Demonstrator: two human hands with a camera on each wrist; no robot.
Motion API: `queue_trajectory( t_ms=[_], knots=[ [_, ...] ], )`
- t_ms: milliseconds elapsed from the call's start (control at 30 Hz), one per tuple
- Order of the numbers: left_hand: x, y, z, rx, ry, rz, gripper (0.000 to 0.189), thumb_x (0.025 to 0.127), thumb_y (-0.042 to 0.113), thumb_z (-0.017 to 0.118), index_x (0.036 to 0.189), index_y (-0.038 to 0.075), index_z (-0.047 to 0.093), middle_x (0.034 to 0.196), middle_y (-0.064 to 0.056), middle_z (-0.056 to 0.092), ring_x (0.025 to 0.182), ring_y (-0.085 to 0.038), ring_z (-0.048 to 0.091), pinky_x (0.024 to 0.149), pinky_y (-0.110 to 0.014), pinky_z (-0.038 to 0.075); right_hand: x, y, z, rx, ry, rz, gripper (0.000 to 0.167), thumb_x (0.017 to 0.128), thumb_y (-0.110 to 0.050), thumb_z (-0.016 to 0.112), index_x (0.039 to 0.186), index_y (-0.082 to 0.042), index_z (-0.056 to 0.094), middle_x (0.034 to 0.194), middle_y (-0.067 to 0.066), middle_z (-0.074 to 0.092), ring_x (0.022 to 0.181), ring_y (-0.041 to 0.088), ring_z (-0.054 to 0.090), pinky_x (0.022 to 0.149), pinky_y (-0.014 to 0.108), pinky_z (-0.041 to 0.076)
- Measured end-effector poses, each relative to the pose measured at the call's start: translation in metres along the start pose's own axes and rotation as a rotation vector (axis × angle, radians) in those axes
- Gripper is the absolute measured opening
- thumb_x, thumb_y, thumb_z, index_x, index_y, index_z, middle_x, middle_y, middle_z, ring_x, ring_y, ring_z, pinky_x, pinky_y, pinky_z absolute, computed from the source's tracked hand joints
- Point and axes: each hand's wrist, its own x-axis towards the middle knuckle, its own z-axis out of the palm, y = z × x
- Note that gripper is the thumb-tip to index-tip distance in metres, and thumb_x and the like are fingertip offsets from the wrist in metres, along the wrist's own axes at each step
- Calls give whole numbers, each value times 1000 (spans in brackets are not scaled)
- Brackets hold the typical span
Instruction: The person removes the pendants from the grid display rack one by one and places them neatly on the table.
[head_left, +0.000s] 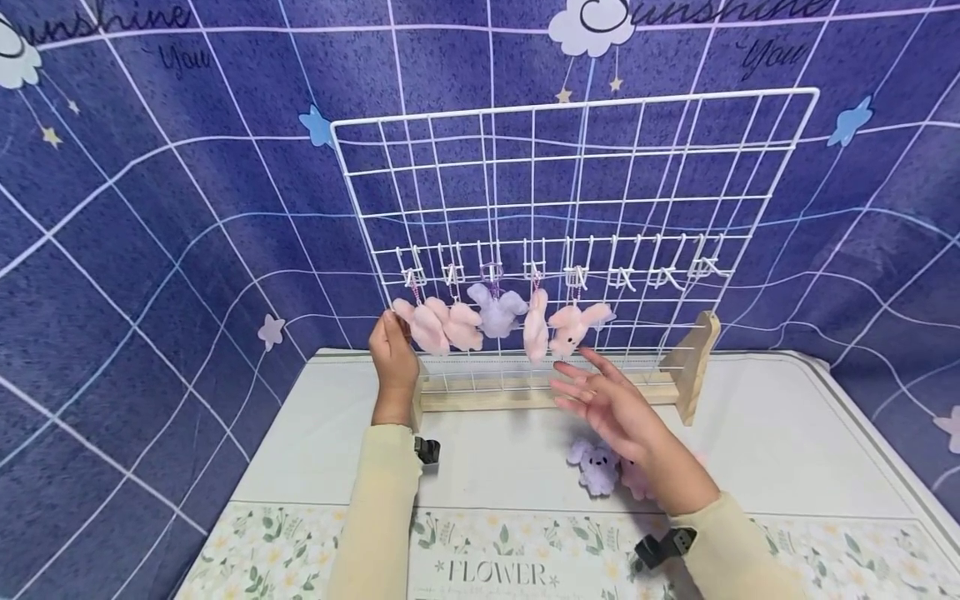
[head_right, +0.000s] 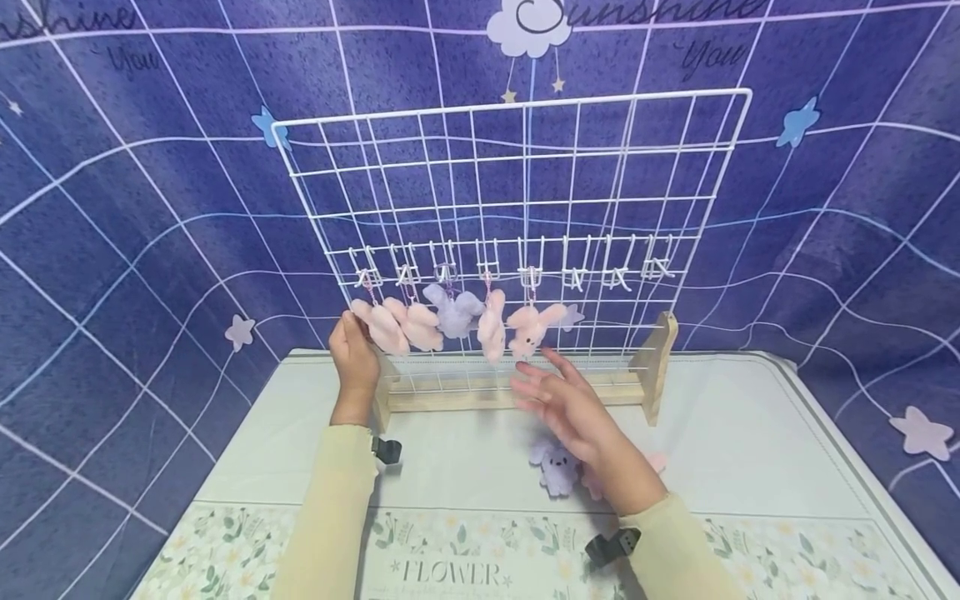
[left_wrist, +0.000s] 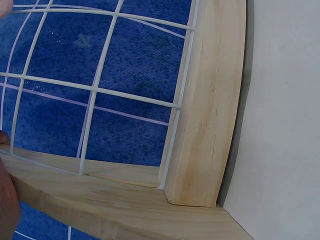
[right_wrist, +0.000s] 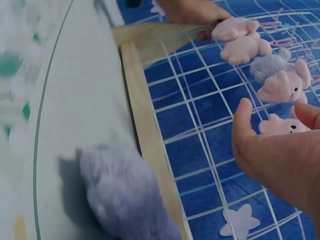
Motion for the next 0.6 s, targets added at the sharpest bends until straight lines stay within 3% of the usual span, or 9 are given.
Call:
queue_trajectory(
  t_ms=[133, 300, 467, 533, 600],
  knots=[
    [1, 0, 1, -7, -1, -7, 45, 115, 13, 37, 77, -9, 46, 68, -7, 45, 61, -13, 43, 59, -17, 37, 4, -3, 1, 162, -18, 16, 74, 108, -2, 32, 169, -20, -7, 174, 27, 8, 156, 36, 40, 123, 39, 43],
    [0, 1, 1, -10, 18, -22, 44, 114, 12, 37, 73, 4, 48, 68, 8, 46, 62, -3, 43, 58, -16, 37, 8, -2, 2, 326, -9, 24, 72, 109, -4, 29, 169, -22, -8, 176, 24, -3, 165, 42, 14, 133, 45, 22],
    [-2, 1, 0, -3, 21, -29, 43, 115, 13, 37, 74, 12, 50, 69, 12, 47, 62, -6, 44, 58, -15, 38, 9, 0, 3, 370, 37, 15, 73, 108, -5, 31, 169, -21, -6, 177, 18, -7, 165, 39, 13, 134, 44, 20],
    [-2, 2, 0, -2, 21, -38, 43, 115, 14, 37, 74, 8, 49, 69, 12, 48, 63, -7, 45, 58, -15, 39, 8, 0, 5, 357, 70, 11, 71, 107, -6, 32, 168, -21, -2, 177, 18, -2, 164, 39, 20, 133, 42, 26],
    [-2, 2, -1, -4, 19, -34, 45, 115, 15, 37, 74, 0, 48, 69, 9, 47, 63, -6, 44, 58, -15, 38, 8, -1, 6, 341, 97, 3, 64, 107, -8, 34, 163, -22, 6, 173, 20, 8, 157, 40, 36, 128, 40, 36]
  ],
)
